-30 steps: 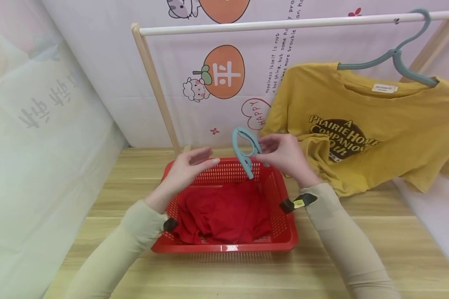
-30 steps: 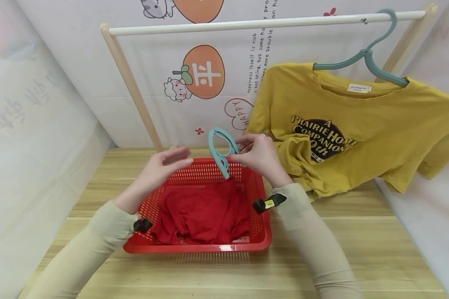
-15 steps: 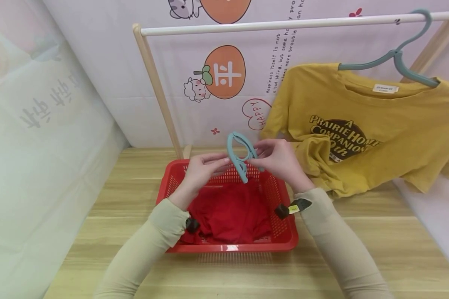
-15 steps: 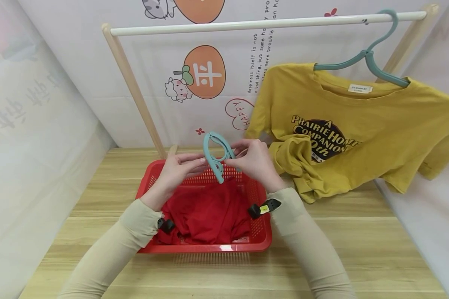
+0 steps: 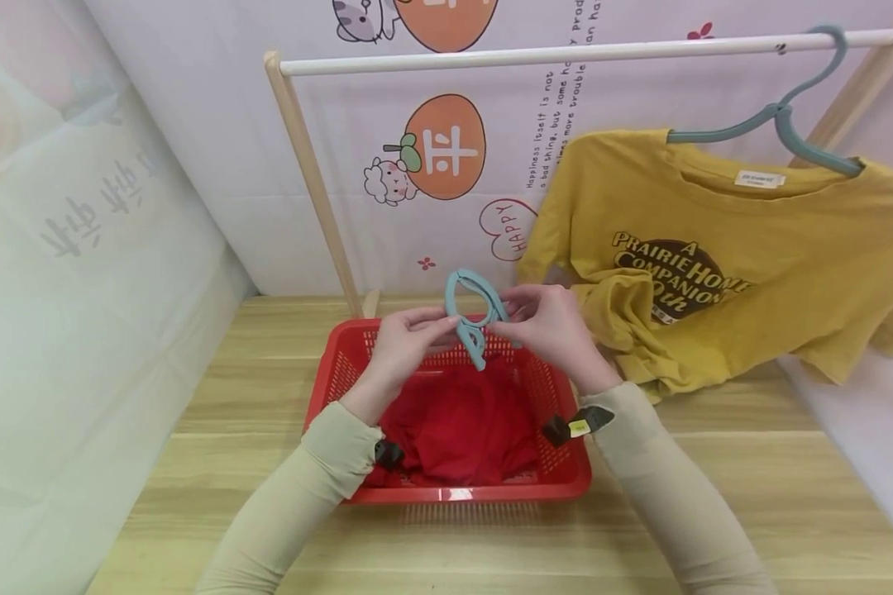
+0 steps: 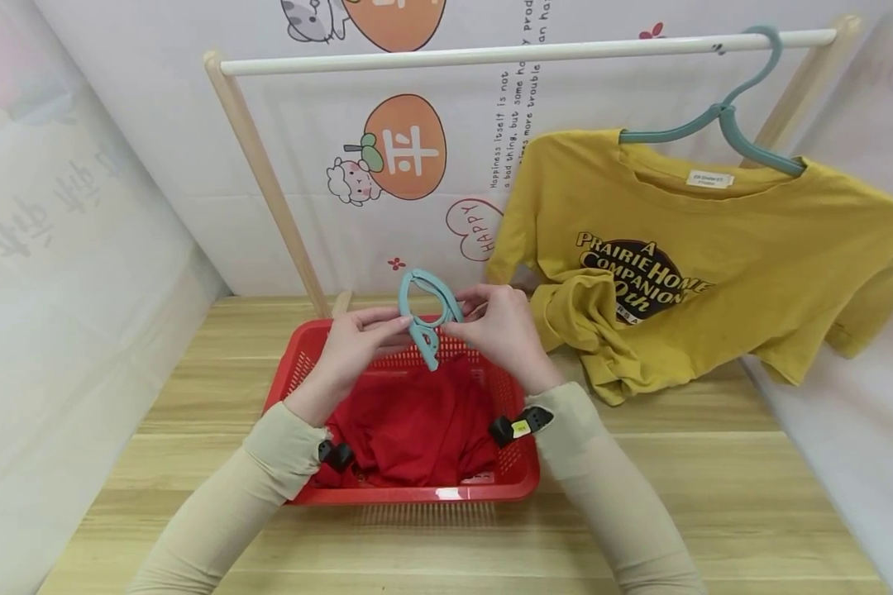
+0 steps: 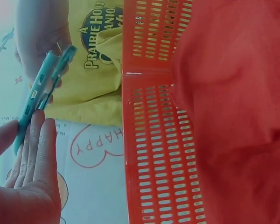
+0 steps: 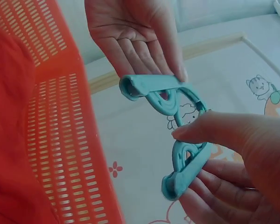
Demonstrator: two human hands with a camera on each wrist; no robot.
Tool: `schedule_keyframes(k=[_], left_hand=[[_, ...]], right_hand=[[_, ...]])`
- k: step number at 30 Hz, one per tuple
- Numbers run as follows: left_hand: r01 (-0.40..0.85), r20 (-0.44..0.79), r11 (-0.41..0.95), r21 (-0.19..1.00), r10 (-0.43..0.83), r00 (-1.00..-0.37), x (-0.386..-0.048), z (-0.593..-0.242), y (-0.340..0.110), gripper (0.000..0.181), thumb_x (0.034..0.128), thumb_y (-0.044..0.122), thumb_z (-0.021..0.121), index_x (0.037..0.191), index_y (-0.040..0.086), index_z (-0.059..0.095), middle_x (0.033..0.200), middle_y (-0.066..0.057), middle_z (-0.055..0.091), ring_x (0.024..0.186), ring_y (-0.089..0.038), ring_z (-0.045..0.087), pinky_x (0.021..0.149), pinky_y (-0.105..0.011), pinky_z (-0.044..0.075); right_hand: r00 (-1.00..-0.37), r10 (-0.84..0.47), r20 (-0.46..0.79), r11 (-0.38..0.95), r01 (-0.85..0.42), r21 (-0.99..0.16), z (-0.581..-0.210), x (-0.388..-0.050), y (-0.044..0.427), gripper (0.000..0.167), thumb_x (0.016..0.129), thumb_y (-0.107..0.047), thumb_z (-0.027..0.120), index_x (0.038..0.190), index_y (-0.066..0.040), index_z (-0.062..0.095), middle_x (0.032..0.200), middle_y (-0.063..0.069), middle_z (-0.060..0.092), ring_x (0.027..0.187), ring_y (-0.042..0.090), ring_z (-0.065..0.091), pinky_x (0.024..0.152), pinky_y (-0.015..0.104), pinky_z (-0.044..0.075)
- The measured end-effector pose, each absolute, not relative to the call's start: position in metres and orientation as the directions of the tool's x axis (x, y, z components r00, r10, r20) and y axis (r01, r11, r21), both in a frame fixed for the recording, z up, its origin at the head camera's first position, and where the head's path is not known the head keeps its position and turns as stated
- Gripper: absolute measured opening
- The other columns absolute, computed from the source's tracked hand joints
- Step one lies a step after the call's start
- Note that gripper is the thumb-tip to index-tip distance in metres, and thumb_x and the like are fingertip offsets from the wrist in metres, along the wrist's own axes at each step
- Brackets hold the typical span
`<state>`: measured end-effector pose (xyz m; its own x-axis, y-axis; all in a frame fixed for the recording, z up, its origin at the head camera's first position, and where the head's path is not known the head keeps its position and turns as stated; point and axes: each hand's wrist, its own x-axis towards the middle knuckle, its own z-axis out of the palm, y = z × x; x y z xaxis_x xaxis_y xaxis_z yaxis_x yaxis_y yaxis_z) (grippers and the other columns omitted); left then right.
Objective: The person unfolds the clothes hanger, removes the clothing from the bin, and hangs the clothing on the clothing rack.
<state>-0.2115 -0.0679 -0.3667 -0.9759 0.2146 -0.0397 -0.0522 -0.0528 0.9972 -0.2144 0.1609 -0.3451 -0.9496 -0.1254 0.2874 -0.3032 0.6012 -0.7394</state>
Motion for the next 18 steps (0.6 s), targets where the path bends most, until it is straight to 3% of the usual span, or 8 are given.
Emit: schedule_keyframes(k=[4,9,16,18], left_hand=[[-0.052,-0.04,-0.059,0.997,0.2,-0.979,-0.215,-0.364,-0.071,0.036,0.0971,0.02,0.073,0.128,0.001,0.069,0.107,-0.013,0.075,0.097,-0.025,0.074,0.091,-0.04,0.057],[-0.08,-0.064,-0.078,0.994,0.191,-0.979,-0.217,-0.358,-0.078,0.038,0.0978,0.018,0.072,0.131,0.0,0.067,0.109,-0.015,0.074,0.098,-0.026,0.074,0.093,-0.042,0.057],[-0.085,-0.068,-0.078,0.993,0.2,-0.977,-0.219,-0.352,-0.081,0.039,0.099,0.018,0.07,0.134,0.001,0.065,0.111,-0.017,0.074,0.1,-0.027,0.073,0.091,-0.04,0.057],[-0.084,-0.067,-0.076,0.994,0.207,-0.976,-0.22,-0.352,-0.081,0.039,0.0988,0.018,0.07,0.134,0.001,0.065,0.111,-0.017,0.074,0.1,-0.027,0.073,0.091,-0.04,0.057]], right_hand=[[-0.912,-0.18,0.368,0.595,-0.399,-0.697,-0.341,-0.211,0.164,0.035,0.086,-0.013,0.084,0.119,-0.004,0.075,0.1,0.008,0.076,0.078,0.019,0.073,0.065,0.036,0.061],[-0.805,-0.298,0.513,0.552,-0.583,-0.595,-0.338,-0.207,0.167,0.031,0.091,0.007,0.07,0.12,-0.004,0.076,0.123,0.008,0.071,0.096,0.02,0.072,0.078,0.035,0.061],[-0.702,-0.41,0.582,0.508,-0.706,-0.494,-0.342,-0.202,0.168,0.034,0.084,0.005,0.081,0.116,-0.007,0.078,0.129,0.002,0.069,0.111,0.02,0.068,0.072,0.03,0.06],[-0.686,-0.425,0.59,0.513,-0.72,-0.468,-0.343,-0.201,0.168,0.033,0.084,0.003,0.082,0.115,-0.007,0.078,0.126,0.002,0.07,0.113,0.021,0.068,0.077,0.031,0.06]])
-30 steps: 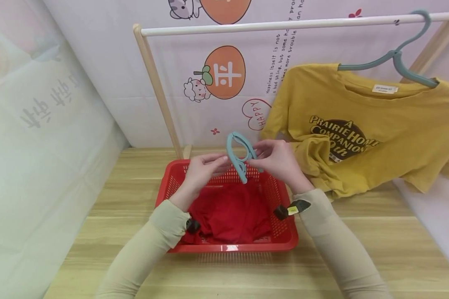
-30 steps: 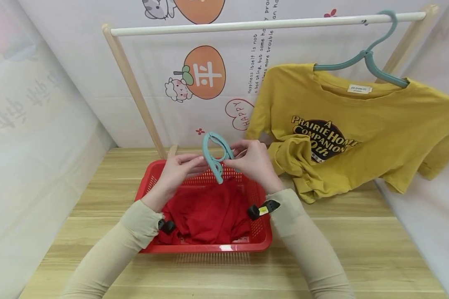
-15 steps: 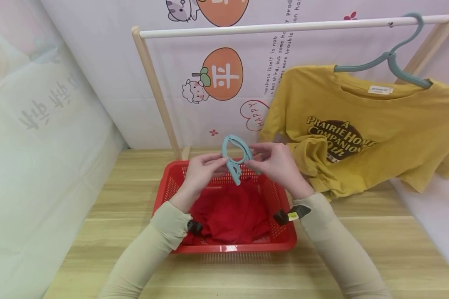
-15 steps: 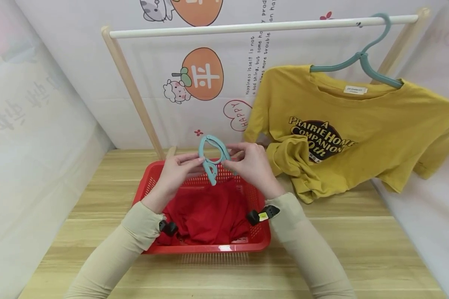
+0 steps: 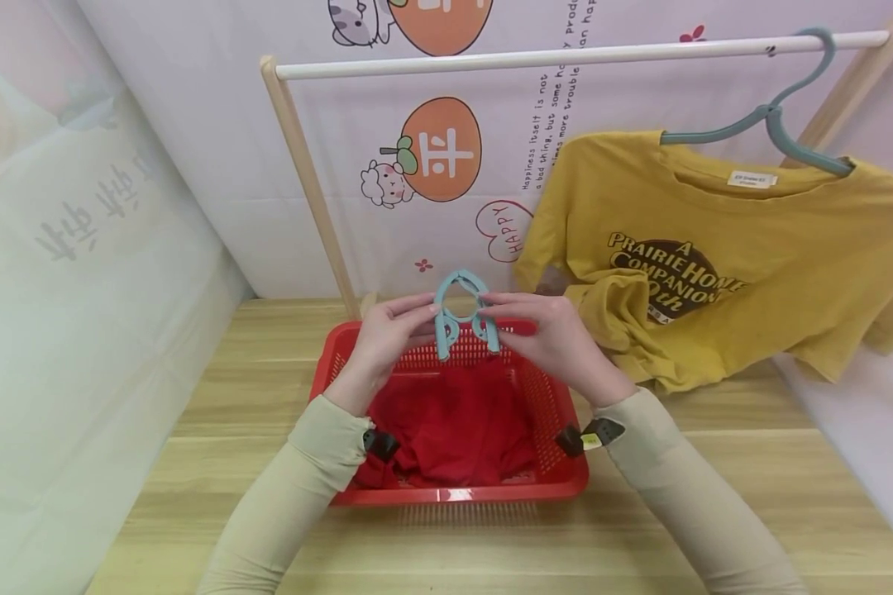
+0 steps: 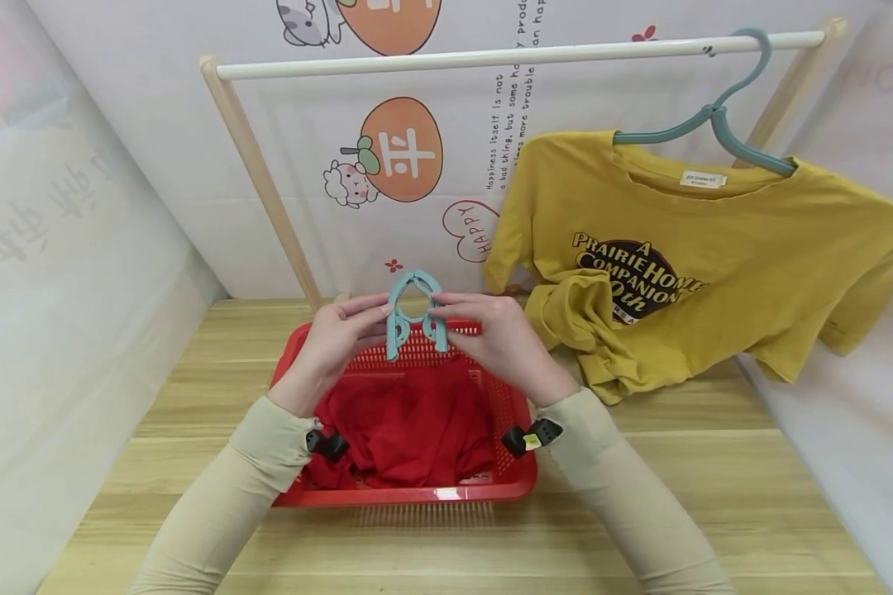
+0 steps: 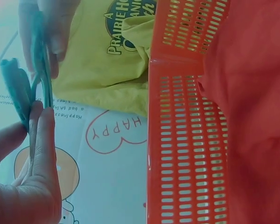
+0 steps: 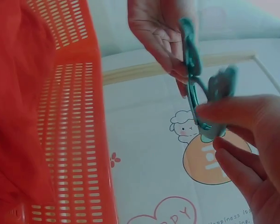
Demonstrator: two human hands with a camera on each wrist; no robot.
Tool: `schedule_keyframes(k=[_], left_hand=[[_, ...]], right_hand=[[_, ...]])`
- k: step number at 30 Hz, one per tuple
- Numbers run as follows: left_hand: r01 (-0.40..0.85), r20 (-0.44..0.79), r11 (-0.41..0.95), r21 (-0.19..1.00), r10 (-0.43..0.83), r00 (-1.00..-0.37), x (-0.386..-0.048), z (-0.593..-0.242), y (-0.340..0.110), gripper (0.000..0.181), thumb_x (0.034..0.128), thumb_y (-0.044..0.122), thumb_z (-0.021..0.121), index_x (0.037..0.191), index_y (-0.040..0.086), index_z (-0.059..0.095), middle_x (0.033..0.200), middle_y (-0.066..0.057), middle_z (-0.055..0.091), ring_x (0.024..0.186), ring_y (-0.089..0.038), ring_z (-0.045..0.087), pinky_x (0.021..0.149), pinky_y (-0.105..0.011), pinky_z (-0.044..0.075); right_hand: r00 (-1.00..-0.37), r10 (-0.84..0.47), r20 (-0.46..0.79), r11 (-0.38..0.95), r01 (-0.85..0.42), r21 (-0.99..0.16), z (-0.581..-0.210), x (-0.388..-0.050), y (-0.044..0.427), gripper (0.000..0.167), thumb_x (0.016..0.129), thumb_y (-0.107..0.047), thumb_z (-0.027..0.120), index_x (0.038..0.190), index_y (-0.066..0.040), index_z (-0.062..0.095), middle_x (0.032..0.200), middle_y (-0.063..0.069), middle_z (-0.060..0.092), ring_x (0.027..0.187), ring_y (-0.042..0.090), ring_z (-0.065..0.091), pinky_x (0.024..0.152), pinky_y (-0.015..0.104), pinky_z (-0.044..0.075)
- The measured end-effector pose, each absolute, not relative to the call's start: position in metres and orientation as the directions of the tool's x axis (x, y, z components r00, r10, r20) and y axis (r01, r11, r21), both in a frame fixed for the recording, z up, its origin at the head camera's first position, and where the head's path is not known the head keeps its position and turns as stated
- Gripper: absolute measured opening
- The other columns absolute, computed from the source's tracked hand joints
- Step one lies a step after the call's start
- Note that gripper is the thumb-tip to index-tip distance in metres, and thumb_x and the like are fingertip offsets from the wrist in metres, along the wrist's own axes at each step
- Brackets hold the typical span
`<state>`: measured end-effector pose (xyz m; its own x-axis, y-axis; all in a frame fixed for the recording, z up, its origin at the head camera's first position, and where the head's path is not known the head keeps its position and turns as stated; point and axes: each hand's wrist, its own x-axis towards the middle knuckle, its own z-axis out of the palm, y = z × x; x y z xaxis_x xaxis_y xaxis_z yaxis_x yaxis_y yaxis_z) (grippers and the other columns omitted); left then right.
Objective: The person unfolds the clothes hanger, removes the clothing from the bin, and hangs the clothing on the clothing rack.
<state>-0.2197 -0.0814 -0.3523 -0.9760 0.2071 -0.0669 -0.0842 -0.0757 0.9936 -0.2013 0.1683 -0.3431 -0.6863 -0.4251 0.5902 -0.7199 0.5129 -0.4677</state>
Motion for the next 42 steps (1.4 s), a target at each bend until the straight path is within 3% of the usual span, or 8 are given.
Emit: schedule_keyframes(k=[3,6,16,21,25,30,36,42], left_hand=[[-0.086,-0.07,-0.067,0.994,0.212,-0.975,-0.219,-0.353,-0.082,0.038,0.0979,0.02,0.072,0.132,0.004,0.068,0.11,-0.016,0.074,0.1,-0.026,0.073,0.091,-0.04,0.057],[-0.077,-0.063,-0.056,0.995,0.223,-0.973,-0.219,-0.352,-0.083,0.037,0.0976,0.023,0.073,0.129,0.004,0.07,0.111,-0.015,0.073,0.099,-0.026,0.073,0.091,-0.038,0.058],[0.015,0.018,-0.012,1.0,0.304,-0.953,-0.215,-0.345,-0.086,0.037,0.1015,0.027,0.067,0.126,0.0,0.07,0.107,-0.015,0.075,0.1,-0.027,0.073,0.09,-0.036,0.058],[0.054,0.047,0.015,0.998,0.331,-0.942,-0.212,-0.34,-0.087,0.036,0.1027,0.027,0.065,0.127,0.002,0.07,0.105,-0.015,0.075,0.102,-0.032,0.072,0.089,-0.037,0.058],[0.089,0.064,0.057,0.994,0.347,-0.936,-0.21,-0.337,-0.089,0.035,0.1018,0.026,0.066,0.126,0.002,0.071,0.101,-0.014,0.076,0.102,-0.035,0.072,0.089,-0.036,0.058],[0.157,0.107,0.132,0.979,0.327,-0.939,-0.207,-0.335,-0.09,0.034,0.0953,0.028,0.075,0.122,0.007,0.074,0.099,-0.009,0.076,0.094,-0.026,0.074,0.088,-0.037,0.059],[0.259,0.192,0.282,0.924,0.244,-0.951,-0.206,-0.336,-0.089,0.04,0.088,0.042,0.08,0.121,0.021,0.075,0.105,0.006,0.073,0.099,-0.019,0.069,0.088,-0.043,0.056],[0.319,0.247,0.238,0.917,0.287,-0.925,-0.208,-0.337,-0.083,0.027,0.0925,0.029,0.078,0.115,0.014,0.076,0.102,0.002,0.074,0.094,-0.018,0.071,0.086,-0.041,0.058]], right_hand=[[-0.67,-0.423,0.61,0.509,-0.732,-0.452,-0.343,-0.202,0.168,0.032,0.084,0.003,0.082,0.115,-0.007,0.078,0.122,0.003,0.072,0.114,0.021,0.067,0.087,0.035,0.058],[-0.663,-0.403,0.63,0.505,-0.736,-0.451,-0.341,-0.204,0.169,0.033,0.083,0.005,0.082,0.115,-0.007,0.078,0.117,0.005,0.074,0.109,0.022,0.069,0.089,0.037,0.058],[-0.728,-0.343,0.594,0.46,-0.681,-0.57,-0.33,-0.206,0.171,0.021,0.087,0.005,0.078,0.107,-0.004,0.08,0.101,0.006,0.076,0.091,0.017,0.073,0.078,0.025,0.059],[-0.781,-0.347,0.519,0.452,-0.624,-0.637,-0.325,-0.207,0.174,0.015,0.091,-0.004,0.078,0.106,-0.006,0.08,0.098,0.002,0.076,0.086,0.014,0.074,0.076,0.024,0.06],[-0.835,-0.346,0.427,0.449,-0.547,-0.706,-0.322,-0.208,0.176,0.019,0.092,-0.014,0.078,0.11,-0.008,0.079,0.098,0.0,0.076,0.087,0.017,0.074,0.079,0.027,0.06],[-0.875,-0.351,0.333,0.445,-0.469,-0.763,-0.32,-0.208,0.179,0.023,0.092,-0.021,0.079,0.114,-0.011,0.079,0.1,-0.001,0.076,0.091,0.016,0.074,0.083,0.031,0.06],[-0.883,-0.381,0.276,0.431,-0.433,-0.792,-0.321,-0.209,0.177,0.025,0.092,-0.02,0.079,0.115,-0.009,0.078,0.103,0.002,0.076,0.095,0.015,0.073,0.085,0.032,0.059],[-0.871,-0.4,0.284,0.427,-0.451,-0.784,-0.323,-0.208,0.174,0.024,0.092,-0.017,0.079,0.113,-0.006,0.078,0.102,0.002,0.076,0.094,0.015,0.073,0.084,0.03,0.059]])
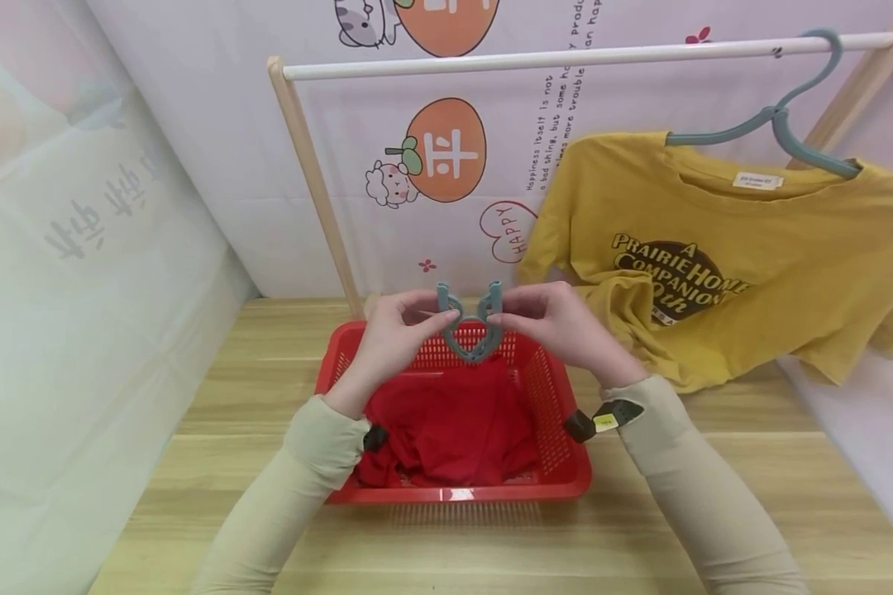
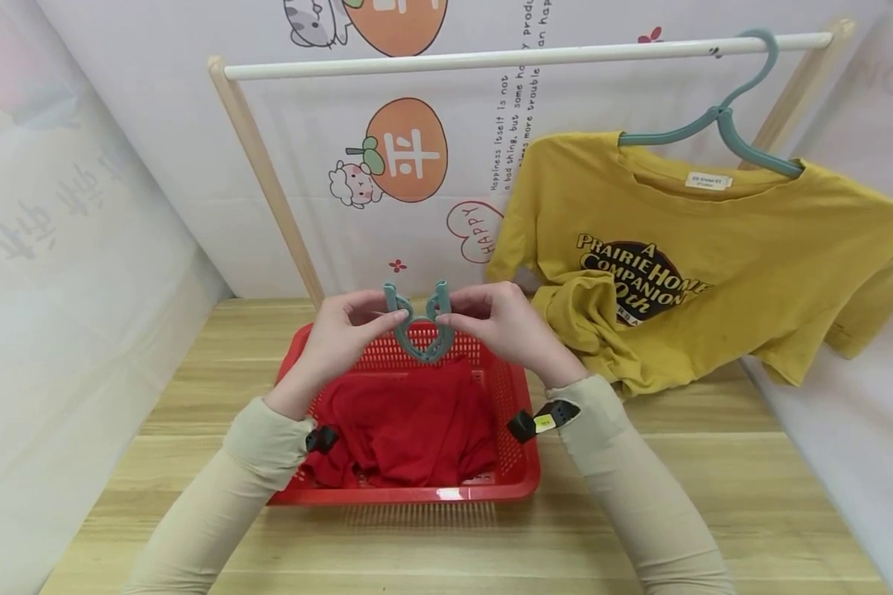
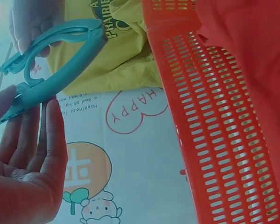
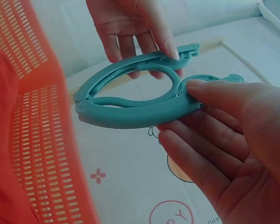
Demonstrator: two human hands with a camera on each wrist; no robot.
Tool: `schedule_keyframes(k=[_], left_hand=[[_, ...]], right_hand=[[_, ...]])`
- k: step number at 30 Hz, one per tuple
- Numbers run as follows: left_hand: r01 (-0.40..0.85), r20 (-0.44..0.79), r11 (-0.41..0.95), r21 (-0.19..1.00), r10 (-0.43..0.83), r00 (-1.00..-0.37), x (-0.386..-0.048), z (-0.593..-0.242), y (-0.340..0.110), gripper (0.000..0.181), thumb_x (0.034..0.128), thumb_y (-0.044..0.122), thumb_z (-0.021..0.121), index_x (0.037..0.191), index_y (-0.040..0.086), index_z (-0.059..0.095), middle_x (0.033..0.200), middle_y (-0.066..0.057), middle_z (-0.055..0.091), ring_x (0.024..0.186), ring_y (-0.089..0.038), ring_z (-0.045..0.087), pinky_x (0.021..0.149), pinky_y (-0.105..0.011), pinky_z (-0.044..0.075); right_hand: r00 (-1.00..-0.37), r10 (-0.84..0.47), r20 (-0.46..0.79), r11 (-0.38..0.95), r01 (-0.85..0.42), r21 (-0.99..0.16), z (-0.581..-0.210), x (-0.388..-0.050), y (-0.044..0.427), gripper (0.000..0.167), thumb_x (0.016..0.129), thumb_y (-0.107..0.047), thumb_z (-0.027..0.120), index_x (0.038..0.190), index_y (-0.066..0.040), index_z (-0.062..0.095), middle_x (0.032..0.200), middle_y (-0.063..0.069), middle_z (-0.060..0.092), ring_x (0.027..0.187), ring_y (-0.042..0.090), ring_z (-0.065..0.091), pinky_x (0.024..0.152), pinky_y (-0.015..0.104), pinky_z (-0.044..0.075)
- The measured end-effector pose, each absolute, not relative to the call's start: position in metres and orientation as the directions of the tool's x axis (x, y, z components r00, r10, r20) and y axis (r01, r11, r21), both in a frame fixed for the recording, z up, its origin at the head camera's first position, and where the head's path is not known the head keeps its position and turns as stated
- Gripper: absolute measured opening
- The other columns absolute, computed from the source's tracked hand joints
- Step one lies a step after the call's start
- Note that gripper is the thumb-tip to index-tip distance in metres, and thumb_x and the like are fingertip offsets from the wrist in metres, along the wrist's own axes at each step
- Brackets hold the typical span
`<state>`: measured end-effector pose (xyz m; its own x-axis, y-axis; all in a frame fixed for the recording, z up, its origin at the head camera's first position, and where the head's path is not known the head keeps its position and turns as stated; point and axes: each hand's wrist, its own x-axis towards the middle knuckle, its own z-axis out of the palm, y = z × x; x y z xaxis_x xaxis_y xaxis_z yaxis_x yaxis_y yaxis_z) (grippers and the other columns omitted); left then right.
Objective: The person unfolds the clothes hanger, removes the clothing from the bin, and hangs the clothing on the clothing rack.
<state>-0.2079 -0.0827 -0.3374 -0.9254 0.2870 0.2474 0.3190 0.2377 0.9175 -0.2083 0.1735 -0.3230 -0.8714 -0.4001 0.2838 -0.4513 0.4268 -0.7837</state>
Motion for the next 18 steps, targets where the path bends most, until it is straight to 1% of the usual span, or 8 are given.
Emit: schedule_keyframes(k=[2,7,12,18], left_hand=[[0.341,0.265,0.244,0.908,0.295,-0.918,-0.208,-0.338,-0.082,0.023,0.0933,0.025,0.078,0.112,0.012,0.077,0.099,0.001,0.074,0.091,-0.018,0.072,0.084,-0.039,0.059],[0.362,0.27,0.29,0.886,0.31,-0.911,-0.209,-0.34,-0.081,0.019,0.0937,0.022,0.077,0.111,0.012,0.078,0.096,0.003,0.075,0.089,-0.016,0.072,0.083,-0.039,0.058],[0.375,0.278,0.301,0.877,0.319,-0.906,-0.207,-0.339,-0.08,0.018,0.094,0.02,0.077,0.11,0.011,0.078,0.097,0.003,0.075,0.089,-0.016,0.072,0.083,-0.038,0.059],[0.358,0.264,0.3,0.884,0.312,-0.913,-0.204,-0.337,-0.084,0.017,0.0949,0.02,0.076,0.108,0.011,0.078,0.097,0.002,0.074,0.089,-0.016,0.072,0.084,-0.037,0.059]], right_hand=[[-0.866,-0.405,0.292,0.423,-0.461,-0.78,-0.324,-0.209,0.173,0.024,0.092,-0.015,0.079,0.113,-0.006,0.077,0.101,0.003,0.076,0.093,0.016,0.073,0.084,0.03,0.059],[-0.868,-0.404,0.289,0.409,-0.454,-0.791,-0.321,-0.211,0.171,0.023,0.091,-0.017,0.08,0.112,-0.008,0.077,0.099,0.001,0.076,0.09,0.015,0.073,0.082,0.03,0.06],[-0.863,-0.417,0.287,0.424,-0.464,-0.778,-0.317,-0.212,0.167,0.017,0.092,-0.021,0.08,0.104,-0.009,0.078,0.093,0.0,0.075,0.084,0.015,0.073,0.078,0.031,0.061],[-0.851,-0.436,0.293,0.448,-0.488,-0.749,-0.313,-0.213,0.169,0.009,0.093,-0.02,0.079,0.098,-0.012,0.078,0.087,-0.002,0.074,0.079,0.017,0.072,0.076,0.032,0.06]])
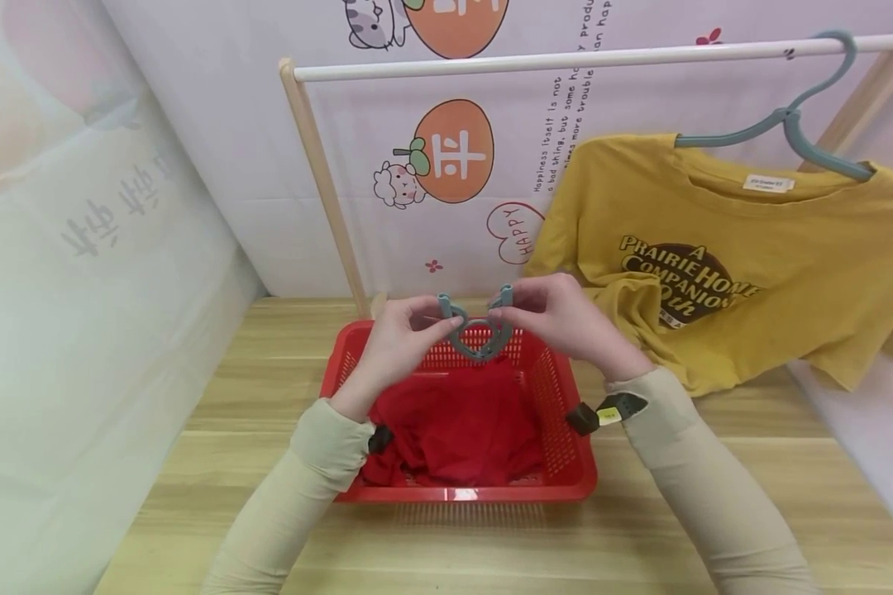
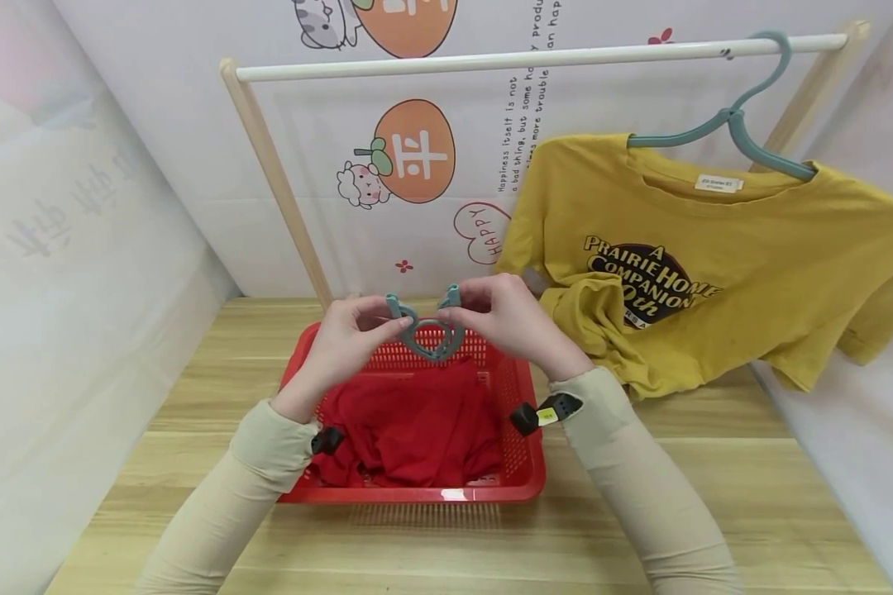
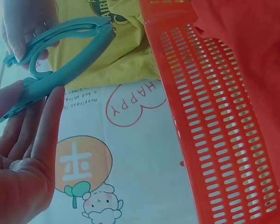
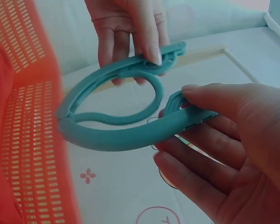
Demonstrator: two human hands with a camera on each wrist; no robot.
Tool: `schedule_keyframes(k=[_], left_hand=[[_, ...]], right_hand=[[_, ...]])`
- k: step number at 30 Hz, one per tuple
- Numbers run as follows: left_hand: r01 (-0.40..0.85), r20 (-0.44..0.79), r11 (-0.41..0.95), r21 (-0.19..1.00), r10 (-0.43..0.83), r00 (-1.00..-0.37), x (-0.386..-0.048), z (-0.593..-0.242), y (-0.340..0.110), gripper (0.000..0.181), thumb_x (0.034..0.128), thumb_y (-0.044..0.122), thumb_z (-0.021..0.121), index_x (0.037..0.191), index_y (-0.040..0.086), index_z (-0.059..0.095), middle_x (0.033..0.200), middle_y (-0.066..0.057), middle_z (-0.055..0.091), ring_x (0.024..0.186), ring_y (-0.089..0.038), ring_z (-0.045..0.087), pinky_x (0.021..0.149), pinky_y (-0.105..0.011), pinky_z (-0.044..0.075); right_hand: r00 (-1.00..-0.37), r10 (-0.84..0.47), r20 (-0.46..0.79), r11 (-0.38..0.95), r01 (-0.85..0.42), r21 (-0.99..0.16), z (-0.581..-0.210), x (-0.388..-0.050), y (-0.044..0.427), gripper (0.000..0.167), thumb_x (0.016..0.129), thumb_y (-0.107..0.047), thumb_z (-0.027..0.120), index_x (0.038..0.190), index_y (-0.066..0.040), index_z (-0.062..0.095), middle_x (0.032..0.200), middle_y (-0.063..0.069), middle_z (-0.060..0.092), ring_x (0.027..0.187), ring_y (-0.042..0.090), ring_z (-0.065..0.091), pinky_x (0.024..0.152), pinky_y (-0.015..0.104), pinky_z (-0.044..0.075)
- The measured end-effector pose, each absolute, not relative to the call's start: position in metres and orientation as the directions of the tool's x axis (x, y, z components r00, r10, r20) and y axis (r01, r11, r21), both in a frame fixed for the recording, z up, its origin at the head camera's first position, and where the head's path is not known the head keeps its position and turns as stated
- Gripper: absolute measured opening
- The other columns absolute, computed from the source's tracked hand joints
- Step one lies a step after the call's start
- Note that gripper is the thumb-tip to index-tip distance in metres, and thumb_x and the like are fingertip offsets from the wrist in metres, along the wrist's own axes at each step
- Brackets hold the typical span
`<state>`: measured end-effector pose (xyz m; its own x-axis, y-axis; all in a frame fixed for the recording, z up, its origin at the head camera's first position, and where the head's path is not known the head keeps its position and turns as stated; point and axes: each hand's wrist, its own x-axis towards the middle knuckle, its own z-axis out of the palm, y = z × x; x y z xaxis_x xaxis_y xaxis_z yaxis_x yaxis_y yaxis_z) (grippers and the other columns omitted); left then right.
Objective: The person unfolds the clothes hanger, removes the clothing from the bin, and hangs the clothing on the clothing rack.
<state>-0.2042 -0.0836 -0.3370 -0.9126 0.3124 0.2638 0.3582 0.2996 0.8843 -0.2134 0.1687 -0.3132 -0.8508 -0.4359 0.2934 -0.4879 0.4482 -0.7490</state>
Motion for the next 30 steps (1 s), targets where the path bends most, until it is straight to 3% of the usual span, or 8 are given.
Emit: schedule_keyframes(k=[7,13,20,30], left_hand=[[0.313,0.24,0.282,0.907,0.264,-0.934,-0.204,-0.336,-0.091,0.018,0.0943,0.024,0.077,0.107,0.011,0.078,0.098,0.001,0.074,0.089,-0.016,0.074,0.087,-0.038,0.058],[0.277,0.245,0.155,0.948,0.201,-0.949,-0.206,-0.334,-0.098,0.021,0.0928,0.021,0.079,0.107,0.006,0.077,0.1,-0.007,0.074,0.088,-0.02,0.075,0.087,-0.037,0.059],[0.303,0.291,0.07,0.95,0.147,-0.946,-0.209,-0.333,-0.104,0.022,0.0926,0.019,0.079,0.108,0.004,0.075,0.099,-0.011,0.074,0.086,-0.028,0.075,0.084,-0.037,0.06],[0.333,0.329,0.069,0.94,0.065,-0.942,-0.211,-0.33,-0.115,0.023,0.0897,0.014,0.081,0.107,0.0,0.074,0.099,-0.01,0.075,0.089,-0.024,0.074,0.08,-0.037,0.061]], right_hand=[[-0.873,-0.41,0.266,0.514,-0.462,-0.723,-0.306,-0.215,0.179,0.015,0.091,-0.029,0.08,0.098,-0.015,0.079,0.086,-0.004,0.074,0.078,0.017,0.07,0.077,0.033,0.06],[-0.896,-0.37,0.245,0.51,-0.417,-0.752,-0.303,-0.214,0.189,0.018,0.092,-0.031,0.079,0.099,-0.014,0.079,0.086,-0.001,0.074,0.077,0.018,0.069,0.073,0.031,0.059],[-0.921,-0.31,0.238,0.421,-0.357,-0.834,-0.302,-0.213,0.196,0.02,0.094,-0.024,0.077,0.104,-0.006,0.077,0.09,0.007,0.076,0.081,0.024,0.073,0.076,0.034,0.061],[-0.93,-0.231,0.285,0.271,-0.343,-0.899,-0.302,-0.214,0.205,0.025,0.096,-0.023,0.074,0.106,0.0,0.073,0.093,0.013,0.076,0.083,0.027,0.075,0.081,0.037,0.061]])
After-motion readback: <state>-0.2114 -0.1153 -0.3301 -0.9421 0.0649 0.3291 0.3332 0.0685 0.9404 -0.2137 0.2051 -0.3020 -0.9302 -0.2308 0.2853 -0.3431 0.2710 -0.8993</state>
